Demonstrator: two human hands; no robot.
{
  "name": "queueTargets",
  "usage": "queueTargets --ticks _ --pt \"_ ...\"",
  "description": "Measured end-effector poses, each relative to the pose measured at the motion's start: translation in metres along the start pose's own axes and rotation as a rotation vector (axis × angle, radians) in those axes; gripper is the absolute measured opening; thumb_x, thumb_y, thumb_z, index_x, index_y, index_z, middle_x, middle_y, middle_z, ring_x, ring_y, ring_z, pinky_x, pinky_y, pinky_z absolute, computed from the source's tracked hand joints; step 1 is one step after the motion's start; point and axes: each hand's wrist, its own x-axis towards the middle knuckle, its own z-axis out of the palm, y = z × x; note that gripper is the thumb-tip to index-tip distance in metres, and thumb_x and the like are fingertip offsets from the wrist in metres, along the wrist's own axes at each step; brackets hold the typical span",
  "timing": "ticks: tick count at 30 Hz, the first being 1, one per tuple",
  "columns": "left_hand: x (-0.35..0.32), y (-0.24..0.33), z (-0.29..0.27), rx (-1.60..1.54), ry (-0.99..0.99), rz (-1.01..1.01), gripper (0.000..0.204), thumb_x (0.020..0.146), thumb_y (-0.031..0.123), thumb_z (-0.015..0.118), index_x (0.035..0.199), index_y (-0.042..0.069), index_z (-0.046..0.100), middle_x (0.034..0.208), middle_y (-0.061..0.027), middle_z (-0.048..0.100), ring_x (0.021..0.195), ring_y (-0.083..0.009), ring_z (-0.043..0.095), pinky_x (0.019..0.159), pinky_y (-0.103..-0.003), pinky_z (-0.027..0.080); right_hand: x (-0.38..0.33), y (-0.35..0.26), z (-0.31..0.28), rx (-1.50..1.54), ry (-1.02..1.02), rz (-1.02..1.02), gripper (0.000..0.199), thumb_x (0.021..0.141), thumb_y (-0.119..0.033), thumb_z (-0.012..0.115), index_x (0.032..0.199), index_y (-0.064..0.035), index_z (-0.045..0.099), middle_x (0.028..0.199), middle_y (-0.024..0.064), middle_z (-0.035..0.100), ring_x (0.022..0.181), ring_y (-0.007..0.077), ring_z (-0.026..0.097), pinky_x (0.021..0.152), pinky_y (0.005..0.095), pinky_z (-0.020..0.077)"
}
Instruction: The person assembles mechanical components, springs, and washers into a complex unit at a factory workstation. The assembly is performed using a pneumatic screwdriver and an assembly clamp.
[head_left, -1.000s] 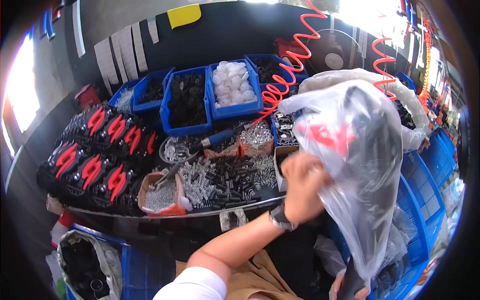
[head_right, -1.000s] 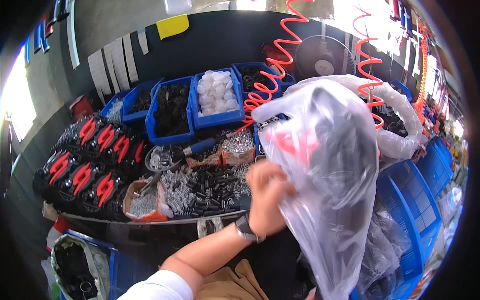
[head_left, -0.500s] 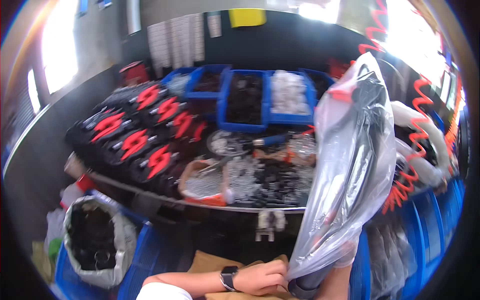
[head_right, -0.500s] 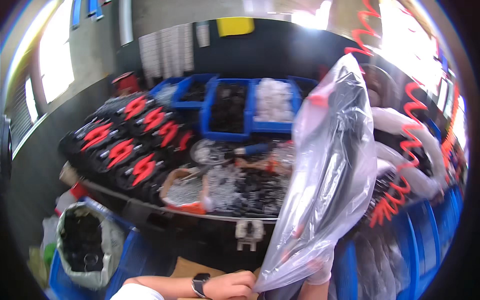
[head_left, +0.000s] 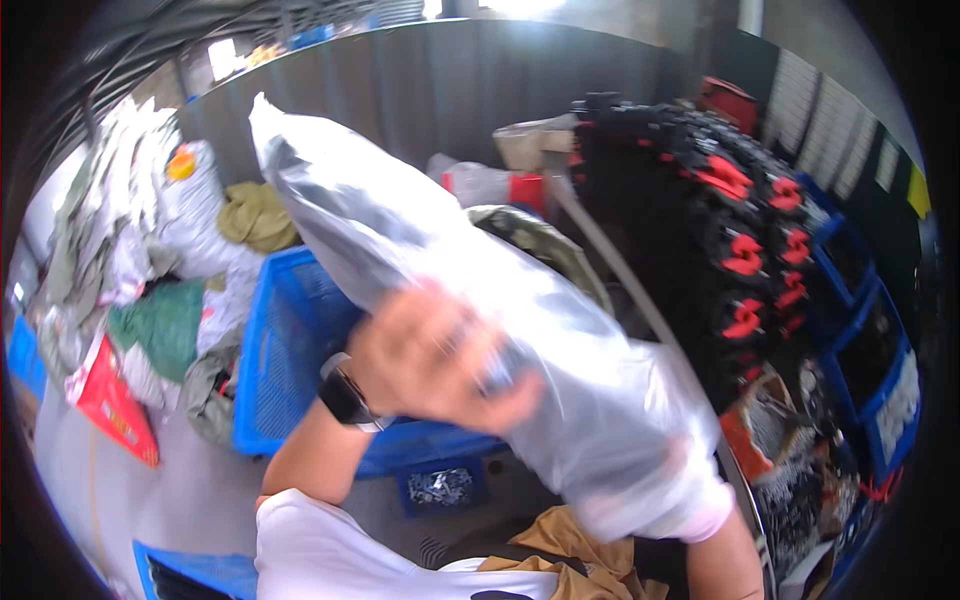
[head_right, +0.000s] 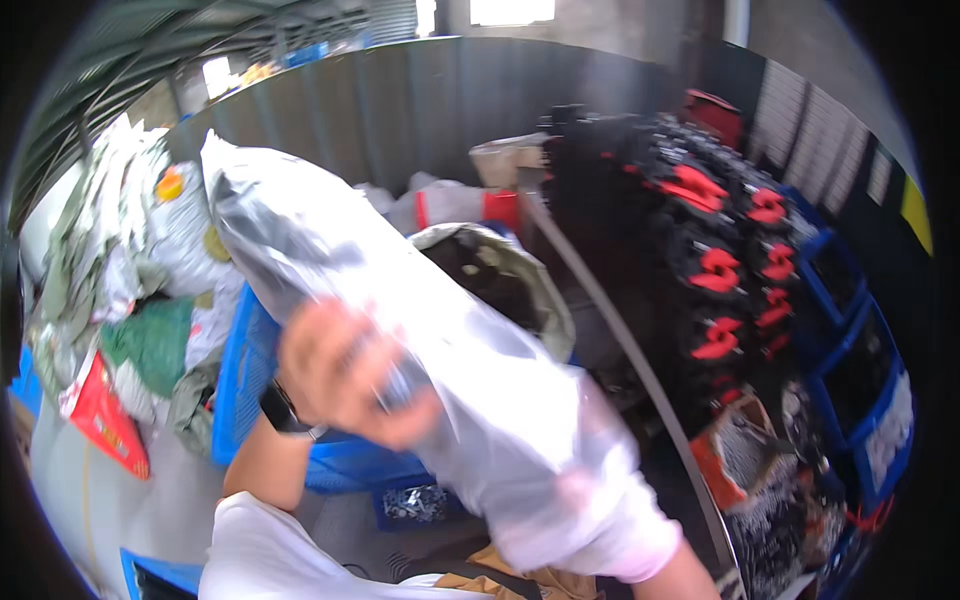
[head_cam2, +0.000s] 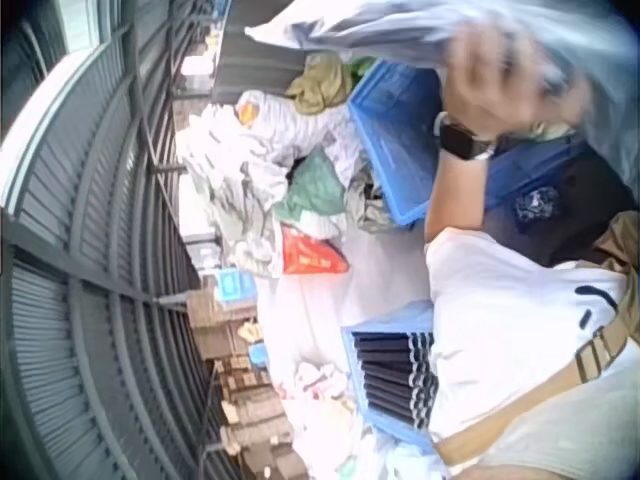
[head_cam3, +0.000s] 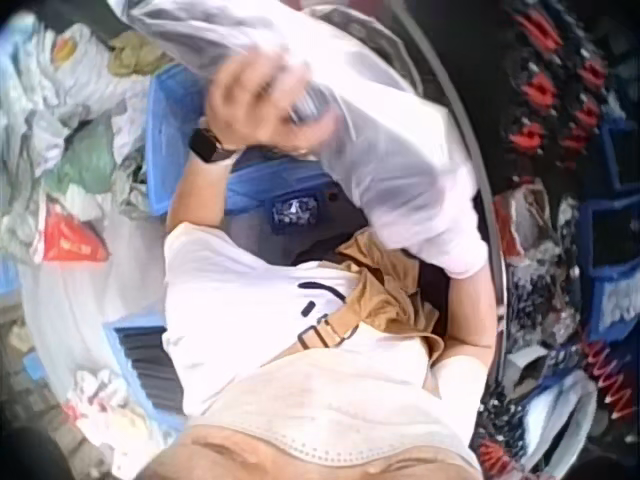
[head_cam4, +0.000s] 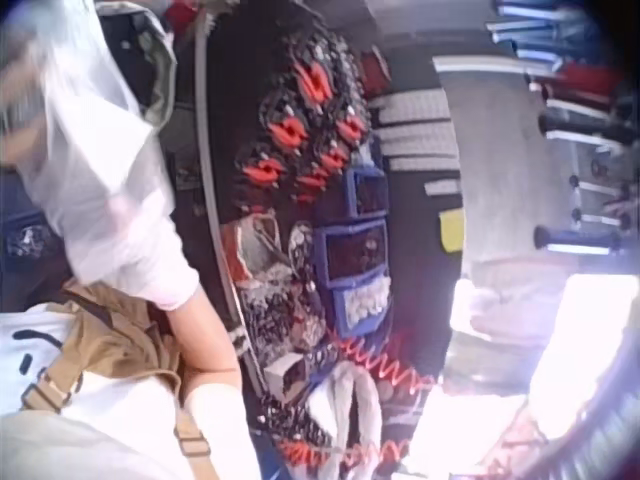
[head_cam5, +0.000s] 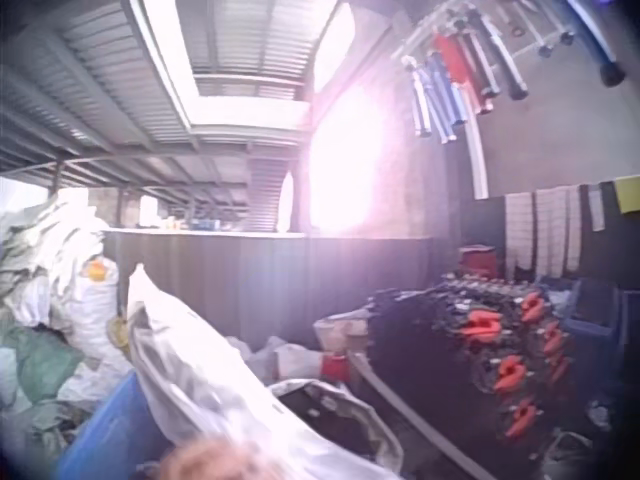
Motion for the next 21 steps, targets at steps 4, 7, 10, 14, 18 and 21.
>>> queueTargets --ticks 4,7,10,14,18,21 --pt "-0.103 -0.118 -0.019 0.325 -0.250 -0.289 0.048 0.071 0.014 0.074 0.116 0.018 0.059 0.111 -0.0070 0.059 0.103 -0.0296 0.058 0.091 -0.051 0.045 0.069 0.025 0.015 -0.392 0.124 -0.668 0.086 0.088 -0.042 0.069 0.147 -0.0109 0.015 0.145 0.0152 0.029 0.126 0.0318 0.044 0.103 0.0468 0.0374" --pt "-0.192 -0.146 0.005 0.268 -0.210 -0.736 0.056 0.069 0.009 0.072 0.122 0.012 0.056 0.116 -0.0117 0.060 0.108 -0.0327 0.058 0.094 -0.048 0.045 0.105 0.060 0.045 -0.638 -0.100 -0.584 0.046 0.083 -0.030 0.072 0.118 -0.0085 0.053 0.106 0.0086 0.057 0.093 0.0249 0.060 0.078 0.0382 0.0488" --pt "-0.291 -0.150 0.038 0.108 -0.320 -1.218 0.065 0.069 0.006 0.069 0.131 0.008 0.049 0.121 -0.0148 0.060 0.113 -0.0388 0.056 0.093 -0.049 0.046 0.140 0.070 0.127 -0.763 -0.478 -0.896 0.021 0.079 -0.014 0.069 0.100 -0.0102 0.068 0.092 0.0019 0.067 0.077 0.0184 0.065 0.067 0.0332 0.0540" --pt "-0.399 -0.121 0.103 0.015 -0.692 -1.499 0.066 0.074 0.004 0.067 0.134 0.021 0.047 0.123 -0.0093 0.059 0.118 -0.0358 0.056 0.094 -0.055 0.046 0.166 0.150 0.192 -1.009 -0.616 -1.001 0.043 0.081 -0.015 0.060 0.124 -0.0185 0.063 0.108 0.0035 0.063 0.090 0.0200 0.063 0.077 0.0328 0.0542" --pt "-0.458 -0.089 0.161 -0.031 -1.103 -1.646 0.061 0.080 0.003 0.063 0.133 0.026 0.046 0.127 -0.0067 0.057 0.122 -0.0336 0.054 0.096 -0.058 0.043 0.187 0.203 0.207 -1.254 -0.610 -0.943 0.067 0.088 -0.014 0.046 0.152 -0.0277 0.034 0.099 0.0056 0.058 0.083 0.0219 0.061 0.075 0.0352 0.0546" --pt "-0.510 -0.070 0.178 -0.073 -1.275 -1.646 0.059 0.080 0.003 0.062 0.132 0.028 0.048 0.128 -0.0063 0.057 0.123 -0.0336 0.053 0.099 -0.055 0.040 0.194 0.184 0.215 -1.200 -0.760 -0.882 0.059 0.087 -0.014 0.050 0.146 -0.0191 0.044 0.096 0.0113 0.061 0.081 0.0269 0.062 0.080 0.0423 0.0527"
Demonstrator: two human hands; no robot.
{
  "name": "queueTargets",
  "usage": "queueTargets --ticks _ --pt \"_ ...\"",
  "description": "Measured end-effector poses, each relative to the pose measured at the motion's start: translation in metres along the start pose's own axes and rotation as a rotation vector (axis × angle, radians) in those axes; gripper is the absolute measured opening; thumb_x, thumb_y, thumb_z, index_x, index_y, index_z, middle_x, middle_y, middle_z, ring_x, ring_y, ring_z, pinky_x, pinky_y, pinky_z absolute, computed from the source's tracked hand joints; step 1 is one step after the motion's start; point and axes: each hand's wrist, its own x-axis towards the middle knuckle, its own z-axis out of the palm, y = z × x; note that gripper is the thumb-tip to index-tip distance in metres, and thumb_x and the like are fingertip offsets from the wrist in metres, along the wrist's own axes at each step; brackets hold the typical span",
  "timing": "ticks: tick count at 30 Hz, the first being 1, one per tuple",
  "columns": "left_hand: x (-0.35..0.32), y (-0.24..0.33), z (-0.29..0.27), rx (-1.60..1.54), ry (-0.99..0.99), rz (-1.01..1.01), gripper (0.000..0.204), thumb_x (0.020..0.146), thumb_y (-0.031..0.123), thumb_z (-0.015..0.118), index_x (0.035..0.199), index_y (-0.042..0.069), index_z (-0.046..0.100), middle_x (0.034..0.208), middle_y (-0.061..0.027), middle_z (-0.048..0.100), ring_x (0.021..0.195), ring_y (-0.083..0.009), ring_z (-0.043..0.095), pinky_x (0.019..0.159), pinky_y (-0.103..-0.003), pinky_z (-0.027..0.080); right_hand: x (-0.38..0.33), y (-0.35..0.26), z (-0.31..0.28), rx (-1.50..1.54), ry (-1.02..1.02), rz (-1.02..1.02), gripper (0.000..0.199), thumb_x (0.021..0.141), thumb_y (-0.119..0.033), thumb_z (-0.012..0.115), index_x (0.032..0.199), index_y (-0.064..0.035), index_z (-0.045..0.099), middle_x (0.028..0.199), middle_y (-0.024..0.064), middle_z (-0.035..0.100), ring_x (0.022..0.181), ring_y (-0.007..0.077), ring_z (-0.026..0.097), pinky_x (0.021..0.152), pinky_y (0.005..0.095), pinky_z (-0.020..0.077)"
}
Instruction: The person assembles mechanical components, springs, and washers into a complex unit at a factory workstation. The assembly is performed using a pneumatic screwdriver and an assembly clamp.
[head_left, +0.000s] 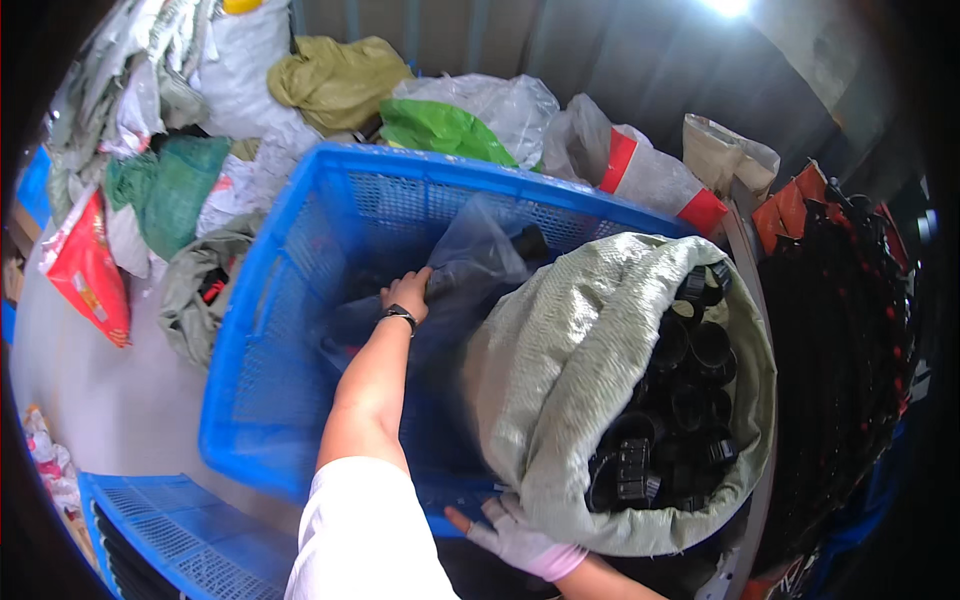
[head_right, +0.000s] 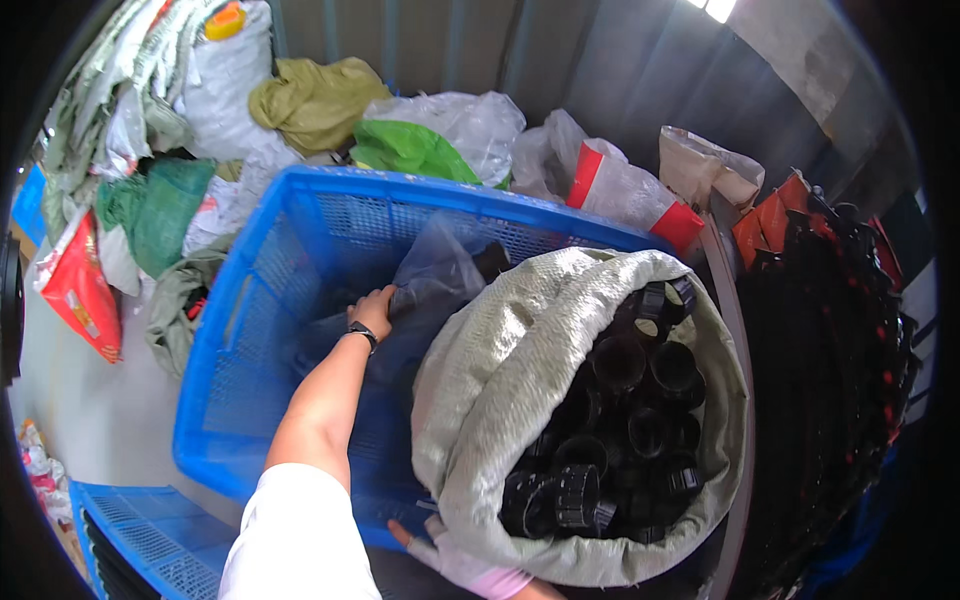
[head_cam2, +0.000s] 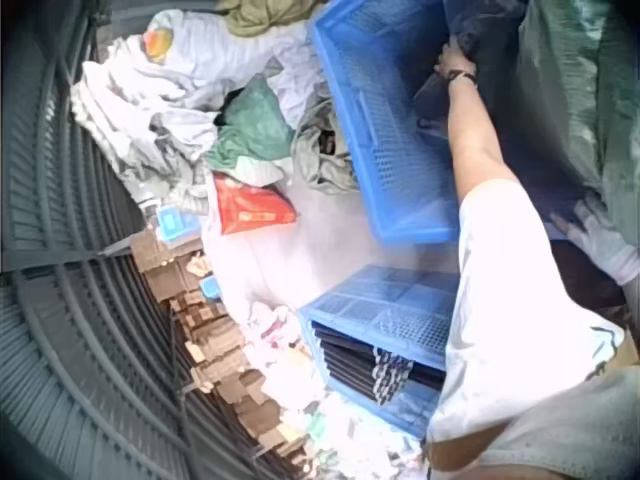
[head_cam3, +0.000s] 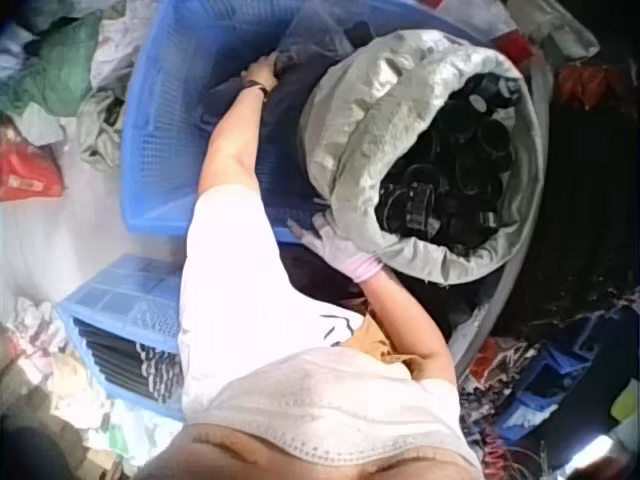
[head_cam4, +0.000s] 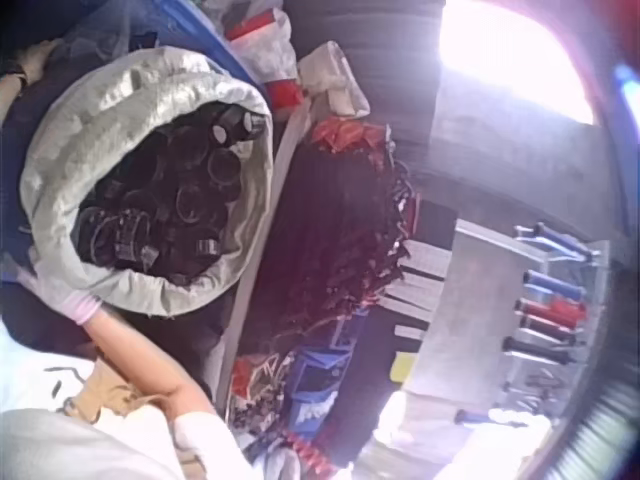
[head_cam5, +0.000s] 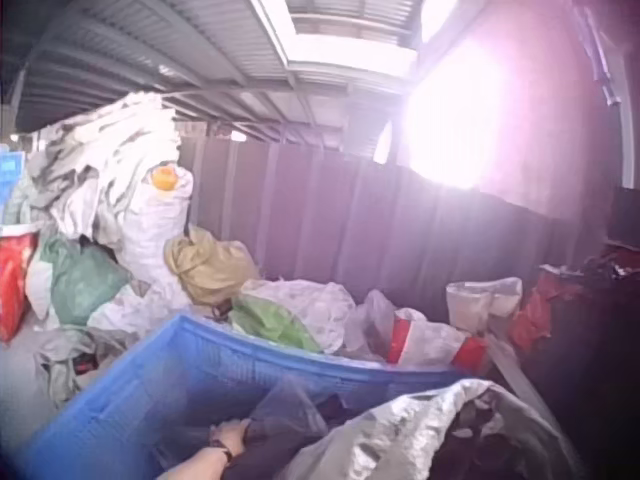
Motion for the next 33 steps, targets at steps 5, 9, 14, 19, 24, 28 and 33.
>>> queueTargets --ticks 5,9,14,19,24,28,33 --pt "0.043 -0.012 0.074 0.179 -0.194 0.072 0.060 0.081 0.005 0.062 0.134 0.030 0.050 0.134 -0.0081 0.056 0.125 -0.0358 0.052 0.102 -0.055 0.038 -0.003 -0.018 0.023 0.422 -0.209 0.346 0.043 0.095 -0.018 0.044 0.136 -0.0108 0.050 0.123 0.0145 0.058 0.110 0.0344 0.058 0.096 0.0489 0.0474" --pt "0.074 -0.009 0.129 0.227 -0.257 0.134 0.055 0.085 0.008 0.059 0.135 0.032 0.052 0.136 -0.0092 0.056 0.127 -0.0354 0.051 0.106 -0.055 0.034 0.072 0.099 -0.010 0.459 -0.240 0.355 0.043 0.095 -0.018 0.044 0.137 -0.0112 0.049 0.123 0.0156 0.058 0.110 0.0347 0.058 0.096 0.0487 0.0472" --pt "0.098 -0.015 0.168 0.323 -0.267 0.194 0.040 0.097 0.021 0.045 0.132 0.036 0.056 0.137 -0.0060 0.056 0.128 -0.0294 0.051 0.105 -0.052 0.035 0.146 0.226 -0.031 0.547 -0.222 0.340 0.044 0.095 -0.018 0.044 0.139 -0.0116 0.048 0.123 0.0170 0.058 0.110 0.0352 0.058 0.096 0.0484 0.0470" --pt "0.103 -0.035 0.211 0.301 -0.172 0.216 0.042 0.097 0.025 0.045 0.138 0.036 0.051 0.137 -0.0089 0.057 0.130 -0.0298 0.049 0.109 -0.057 0.030 0.157 0.182 0.006 0.619 -0.196 0.287 0.045 0.095 -0.017 0.044 0.140 -0.0121 0.047 0.122 0.0184 0.058 0.109 0.0356 0.058 0.097 0.0481 0.0468" --pt "0.069 -0.022 0.189 0.181 -0.190 -0.008 0.043 0.099 0.026 0.040 0.139 0.035 0.051 0.157 -0.0044 0.033 0.147 -0.0305 0.024 0.116 -0.061 0.013 0.139 0.100 0.040 0.690 -0.147 0.224 0.046 0.096 -0.017 0.044 0.142 -0.0125 0.046 0.122 0.0198 0.058 0.109 0.0360 0.058 0.097 0.0479 0.0466" --pt "0.059 -0.022 0.203 0.176 -0.171 0.000 0.053 0.094 0.020 0.046 0.145 0.035 0.043 0.160 -0.0068 0.024 0.149 -0.0331 0.015 0.118 -0.063 0.010 0.133 0.024 0.059 0.724 -0.067 0.142 0.047 0.096 -0.017 0.044 0.143 -0.0129 0.045 0.122 0.0209 0.059 0.108 0.0363 0.059 0.097 0.0477 0.0464" --pt "0.072 -0.011 0.166 0.026 -0.314 0.136 0.070 0.080 0.007 0.055 0.146 0.026 0.040 0.159 -0.0127 0.025 0.145 -0.0370 0.026 0.115 -0.058 0.028 0.091 0.000 0.061 0.727 0.112 0.106 0.048 0.096 -0.017 0.044 0.144 -0.0133 0.044 0.122 0.0223 0.059 0.108 0.0368 0.059 0.097 0.0474 0.0462"
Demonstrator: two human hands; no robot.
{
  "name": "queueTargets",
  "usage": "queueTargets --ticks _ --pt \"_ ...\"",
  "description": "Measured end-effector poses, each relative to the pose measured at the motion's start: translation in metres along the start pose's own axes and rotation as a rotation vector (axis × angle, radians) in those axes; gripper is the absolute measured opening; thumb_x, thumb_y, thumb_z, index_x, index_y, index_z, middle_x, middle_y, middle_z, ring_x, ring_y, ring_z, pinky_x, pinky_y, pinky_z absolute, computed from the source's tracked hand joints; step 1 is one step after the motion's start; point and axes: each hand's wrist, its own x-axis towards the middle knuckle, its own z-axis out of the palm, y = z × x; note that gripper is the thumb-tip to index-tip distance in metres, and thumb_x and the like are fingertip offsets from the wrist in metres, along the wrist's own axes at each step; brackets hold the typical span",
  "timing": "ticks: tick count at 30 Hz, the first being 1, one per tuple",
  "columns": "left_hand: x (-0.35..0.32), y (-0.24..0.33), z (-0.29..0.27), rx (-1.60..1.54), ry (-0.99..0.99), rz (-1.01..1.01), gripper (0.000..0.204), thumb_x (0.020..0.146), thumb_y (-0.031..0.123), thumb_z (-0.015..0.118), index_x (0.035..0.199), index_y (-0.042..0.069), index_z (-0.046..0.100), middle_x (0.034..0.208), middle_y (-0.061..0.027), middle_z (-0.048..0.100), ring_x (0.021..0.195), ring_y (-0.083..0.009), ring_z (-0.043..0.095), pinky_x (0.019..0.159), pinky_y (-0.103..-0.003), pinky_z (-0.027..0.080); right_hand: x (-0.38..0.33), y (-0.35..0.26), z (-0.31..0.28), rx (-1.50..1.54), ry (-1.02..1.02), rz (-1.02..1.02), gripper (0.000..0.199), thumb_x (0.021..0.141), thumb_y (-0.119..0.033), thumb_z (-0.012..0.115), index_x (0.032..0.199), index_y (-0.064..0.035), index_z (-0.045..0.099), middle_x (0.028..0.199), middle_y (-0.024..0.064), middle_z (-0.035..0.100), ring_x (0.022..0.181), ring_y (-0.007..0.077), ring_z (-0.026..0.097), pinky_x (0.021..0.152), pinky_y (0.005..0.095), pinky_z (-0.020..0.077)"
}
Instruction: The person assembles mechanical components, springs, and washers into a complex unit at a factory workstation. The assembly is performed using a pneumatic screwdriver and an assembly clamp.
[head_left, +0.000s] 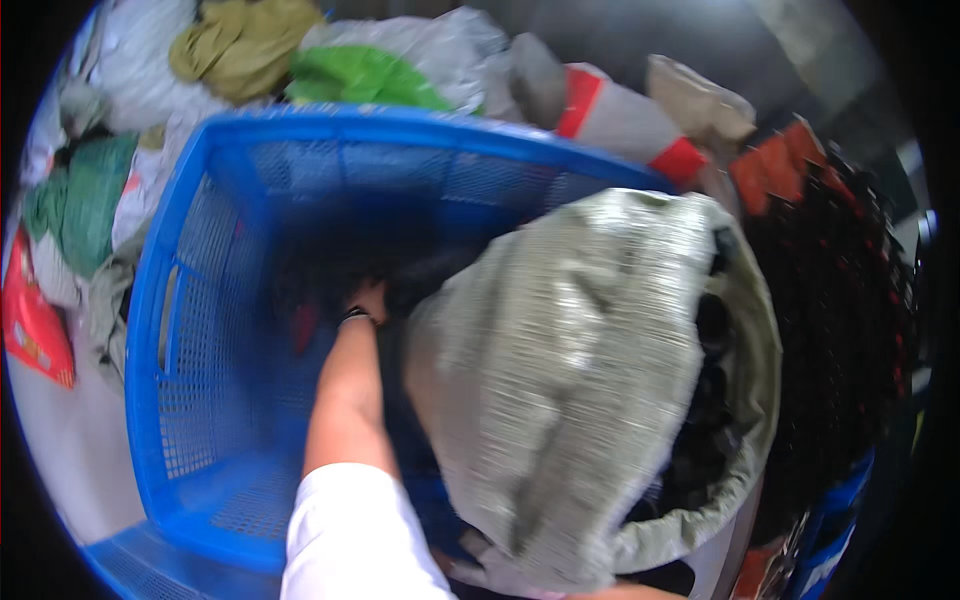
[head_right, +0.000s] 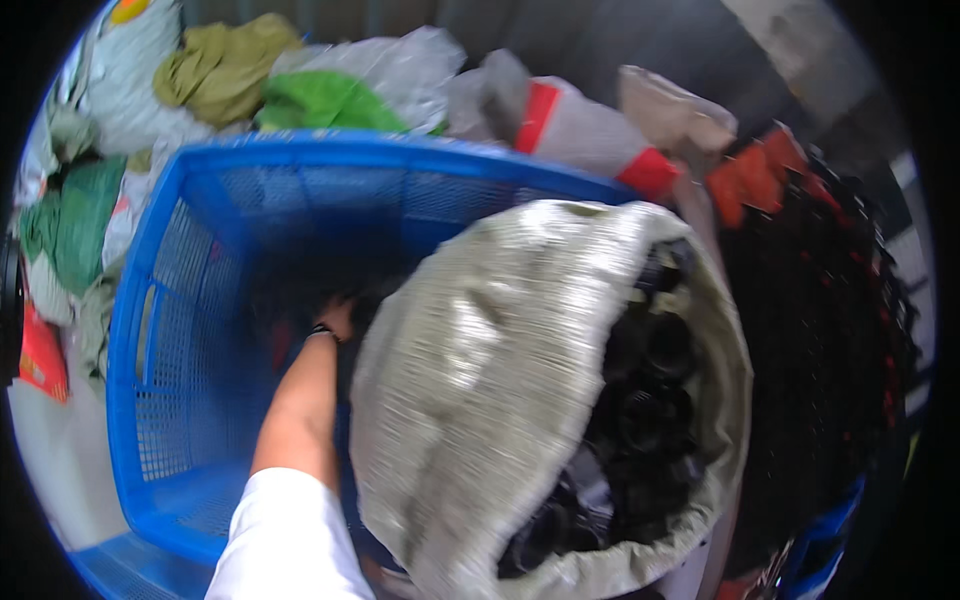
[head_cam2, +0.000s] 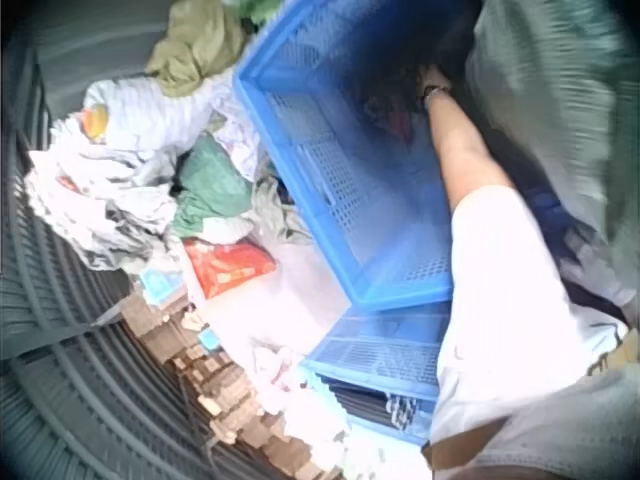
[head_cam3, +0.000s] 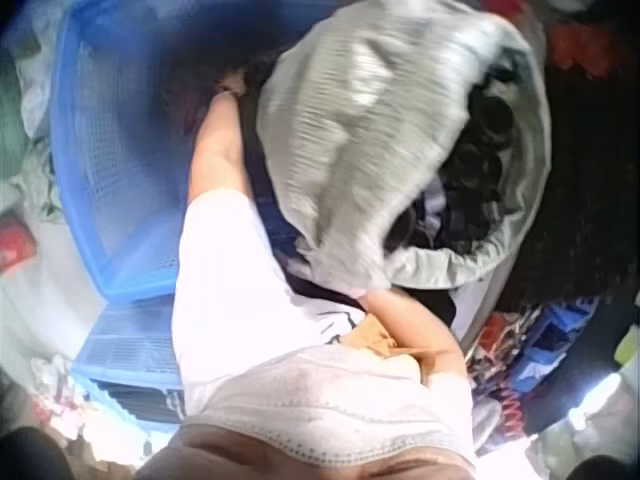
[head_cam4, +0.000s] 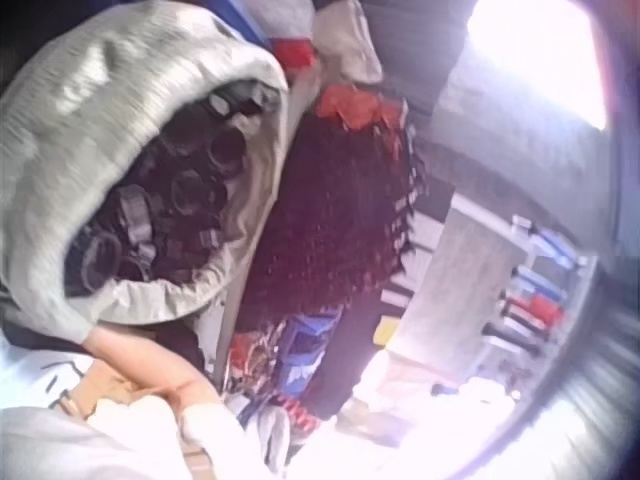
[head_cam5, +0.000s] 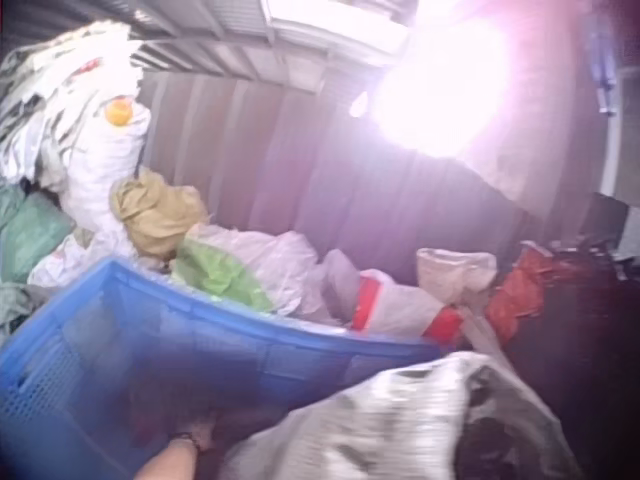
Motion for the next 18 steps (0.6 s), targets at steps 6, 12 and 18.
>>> queueTargets --ticks 6,12,18 --pt "-0.054 -0.025 -0.189 -0.126 0.933 0.261 0.046 0.082 0.002 0.058 0.128 0.003 0.058 0.129 -0.0186 0.059 0.122 -0.0357 0.054 0.107 -0.044 0.039 -0.064 -0.014 -0.020 -0.207 0.246 -0.069 0.046 0.101 -0.021 0.040 0.144 -0.0082 0.041 0.135 0.0263 0.051 0.124 0.0387 0.050 0.107 0.0461 0.0373" --pt "-0.269 0.252 -0.389 -0.535 1.315 0.954 0.032 0.094 0.002 0.057 0.125 0.002 0.056 0.123 -0.0112 0.058 0.113 -0.0234 0.055 0.100 -0.035 0.042 -0.092 -0.012 -0.002 -0.396 0.315 -0.224 0.041 0.088 -0.019 0.049 0.127 -0.0095 0.058 0.118 0.0176 0.058 0.113 0.0390 0.055 0.099 0.0493 0.0449" --pt "-0.472 0.501 -0.314 -0.264 0.887 1.692 0.017 0.080 0.004 0.068 0.097 0.006 0.069 0.107 -0.0115 0.062 0.103 -0.0288 0.057 0.093 -0.041 0.045 -0.187 -0.108 -0.050 -0.406 0.277 -0.179 0.014 0.080 -0.028 0.060 0.086 -0.0154 0.061 0.083 0.0034 0.061 0.087 0.0254 0.059 0.077 0.0427 0.0447"
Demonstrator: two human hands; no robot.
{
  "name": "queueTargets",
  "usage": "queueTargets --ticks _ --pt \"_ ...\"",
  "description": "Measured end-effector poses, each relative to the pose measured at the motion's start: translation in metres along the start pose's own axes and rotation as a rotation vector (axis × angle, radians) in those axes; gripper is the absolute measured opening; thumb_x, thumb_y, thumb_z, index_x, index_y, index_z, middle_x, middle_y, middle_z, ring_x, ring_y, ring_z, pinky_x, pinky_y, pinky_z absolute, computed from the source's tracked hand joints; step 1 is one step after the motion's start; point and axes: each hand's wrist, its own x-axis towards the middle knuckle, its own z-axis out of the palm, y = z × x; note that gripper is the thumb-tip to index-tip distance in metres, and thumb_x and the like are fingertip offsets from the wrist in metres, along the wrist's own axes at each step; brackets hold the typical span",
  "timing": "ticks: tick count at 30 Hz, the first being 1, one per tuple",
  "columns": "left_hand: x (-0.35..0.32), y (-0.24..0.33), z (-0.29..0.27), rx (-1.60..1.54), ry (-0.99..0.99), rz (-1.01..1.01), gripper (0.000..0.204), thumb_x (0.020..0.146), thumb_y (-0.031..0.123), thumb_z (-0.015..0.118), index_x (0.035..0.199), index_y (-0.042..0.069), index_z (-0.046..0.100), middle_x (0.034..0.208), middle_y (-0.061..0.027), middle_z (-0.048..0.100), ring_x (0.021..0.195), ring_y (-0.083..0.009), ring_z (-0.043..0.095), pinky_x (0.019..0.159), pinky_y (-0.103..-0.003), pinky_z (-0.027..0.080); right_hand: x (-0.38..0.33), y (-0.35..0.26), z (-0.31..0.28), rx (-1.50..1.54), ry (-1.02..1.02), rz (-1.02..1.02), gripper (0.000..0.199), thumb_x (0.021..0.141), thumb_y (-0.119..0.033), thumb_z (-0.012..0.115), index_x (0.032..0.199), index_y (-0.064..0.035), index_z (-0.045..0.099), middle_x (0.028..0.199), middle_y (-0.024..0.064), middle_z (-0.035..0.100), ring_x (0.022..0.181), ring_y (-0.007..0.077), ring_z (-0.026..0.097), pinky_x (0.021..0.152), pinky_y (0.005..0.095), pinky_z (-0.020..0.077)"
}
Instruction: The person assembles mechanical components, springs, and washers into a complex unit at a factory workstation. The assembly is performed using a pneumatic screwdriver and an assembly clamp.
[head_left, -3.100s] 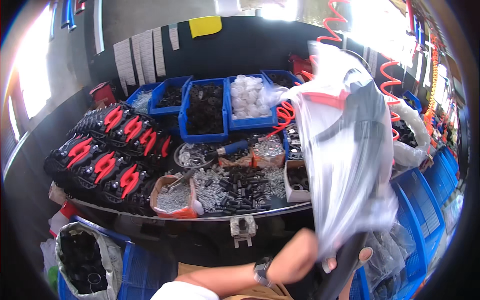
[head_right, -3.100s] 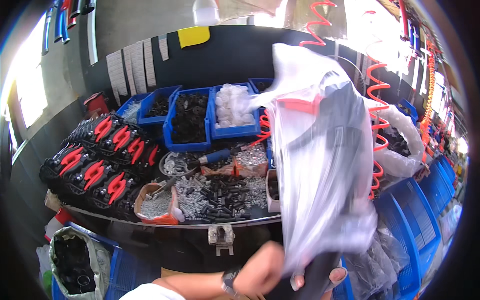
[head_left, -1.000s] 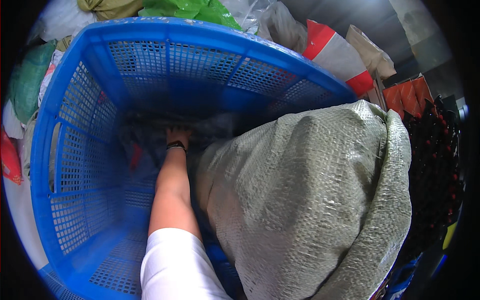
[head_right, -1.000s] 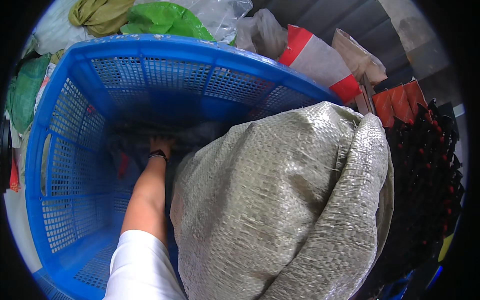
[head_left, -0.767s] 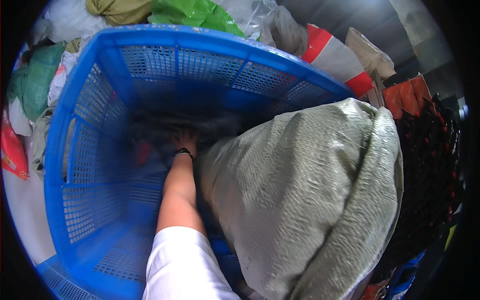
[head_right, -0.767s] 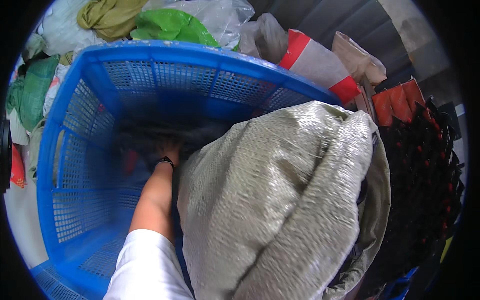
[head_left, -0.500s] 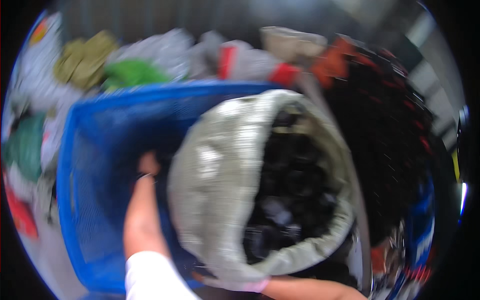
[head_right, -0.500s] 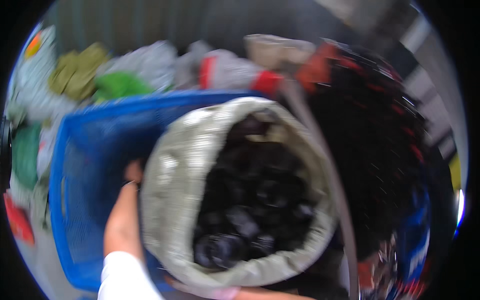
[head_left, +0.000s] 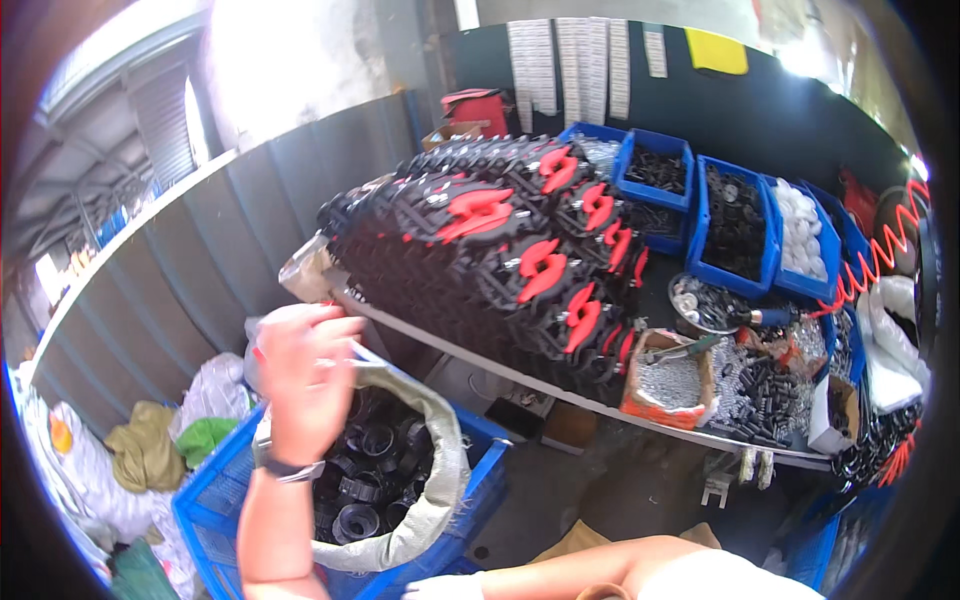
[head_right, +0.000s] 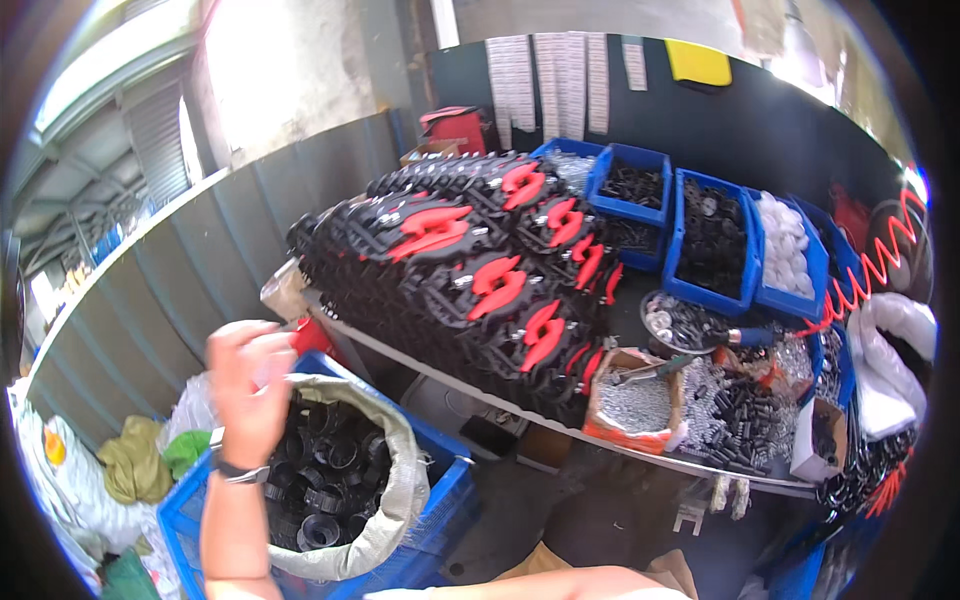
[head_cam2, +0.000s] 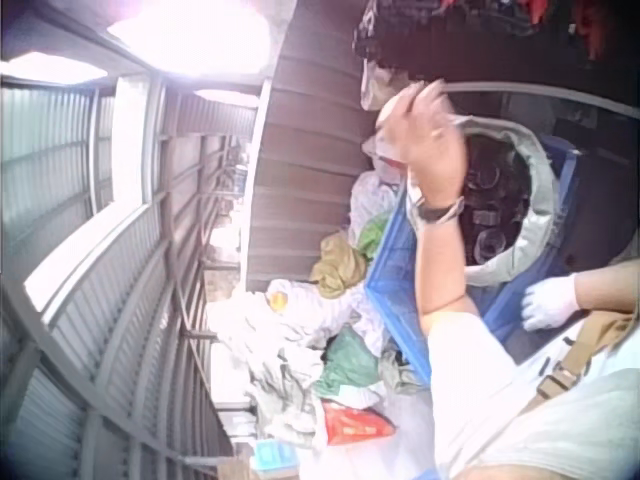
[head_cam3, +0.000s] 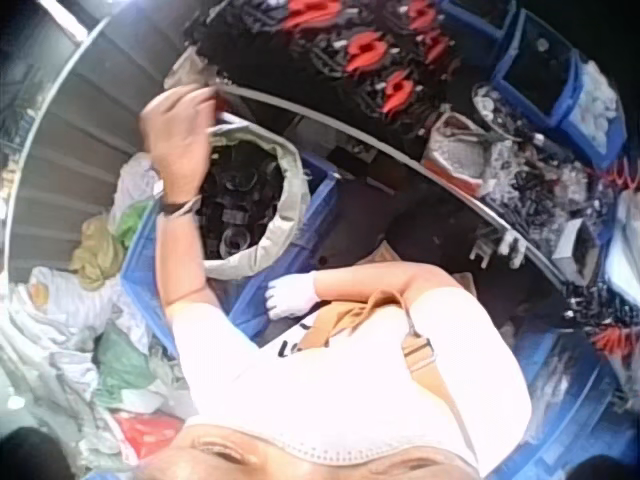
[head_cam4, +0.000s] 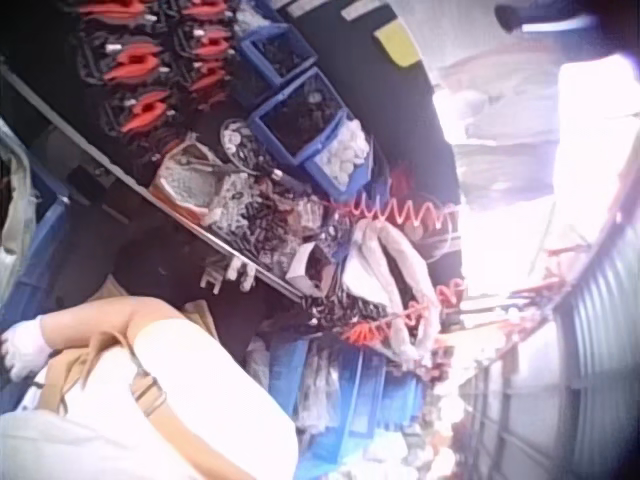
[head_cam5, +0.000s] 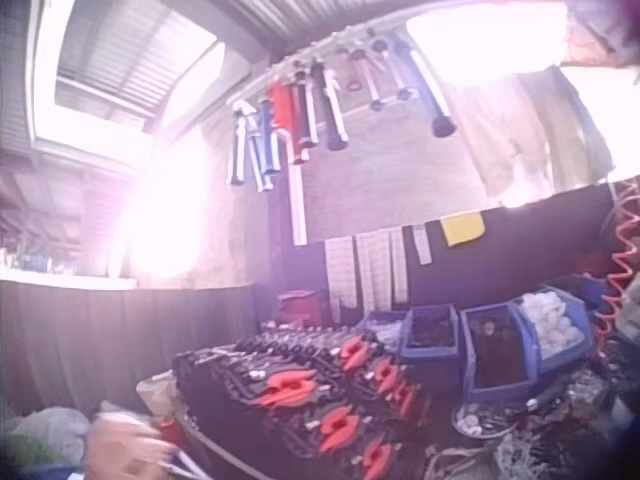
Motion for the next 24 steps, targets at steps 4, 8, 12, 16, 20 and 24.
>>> queueTargets --ticks 4,8,12,16,20,24 --pt "0.062 0.063 0.115 -0.274 -0.136 0.076 0.020 0.081 0.009 0.070 0.101 0.006 0.070 0.104 -0.0124 0.062 0.104 -0.0323 0.057 0.092 -0.041 0.044 -0.052 -0.028 -0.029 0.021 0.017 0.170 0.016 0.080 -0.032 0.061 0.088 -0.0181 0.061 0.083 0.0012 0.061 0.085 0.0220 0.060 0.074 0.0388 0.0452" --pt "0.112 0.067 0.274 0.046 -0.262 -0.123 0.016 0.085 0.016 0.065 0.095 0.005 0.070 0.105 -0.0162 0.058 0.104 -0.0352 0.055 0.093 -0.045 0.044 -0.120 -0.057 -0.067 -0.162 0.196 0.384 0.027 0.078 -0.034 0.062 0.101 -0.0198 0.062 0.090 -0.0005 0.063 0.090 0.0207 0.062 0.077 0.0382 0.0464" --pt "0.129 0.055 0.344 0.456 -0.567 -0.196 0.024 0.089 0.023 0.057 0.100 0.010 0.074 0.121 -0.0109 0.051 0.116 -0.0290 0.047 0.093 -0.042 0.042 -0.211 -0.127 -0.110 -0.041 0.275 0.683 0.037 0.096 -0.027 0.053 0.128 -0.0082 0.056 0.114 0.0116 0.063 0.105 0.0279 0.062 0.091 0.0394 0.0481" --pt "0.146 0.074 0.358 0.543 -0.578 0.002 0.023 0.088 0.021 0.058 0.100 0.012 0.076 0.129 -0.0090 0.047 0.120 -0.0287 0.043 0.094 -0.042 0.041 -0.275 -0.210 -0.125 -0.193 0.511 1.048 0.032 0.081 -0.023 0.070 0.110 -0.0106 0.068 0.088 0.0071 0.067 0.086 0.0275 0.066 0.077 0.0404 0.0506" --pt "0.188 0.062 0.347 0.393 -0.281 0.009 0.018 0.084 0.021 0.063 0.090 0.009 0.074 0.106 -0.0198 0.062 0.103 -0.0364 0.059 0.085 -0.048 0.048 -0.305 -0.249 -0.140 -0.127 0.457 1.257 0.031 0.076 -0.016 0.072 0.106 -0.0093 0.069 0.079 0.0087 0.060 0.075 0.0288 0.061 0.070 0.0411 0.0494" --pt "0.172 0.067 0.304 -0.124 0.038 -0.020 0.040 0.084 0.023 0.073 0.119 0.009 0.061 0.108 -0.0118 0.067 0.100 -0.0275 0.063 0.083 -0.038 0.051 -0.314 -0.243 -0.163 -0.257 0.618 1.160 0.028 0.081 -0.018 0.071 0.107 -0.0093 0.069 0.085 0.0067 0.063 0.082 0.0257 0.063 0.074 0.0391 0.0495"
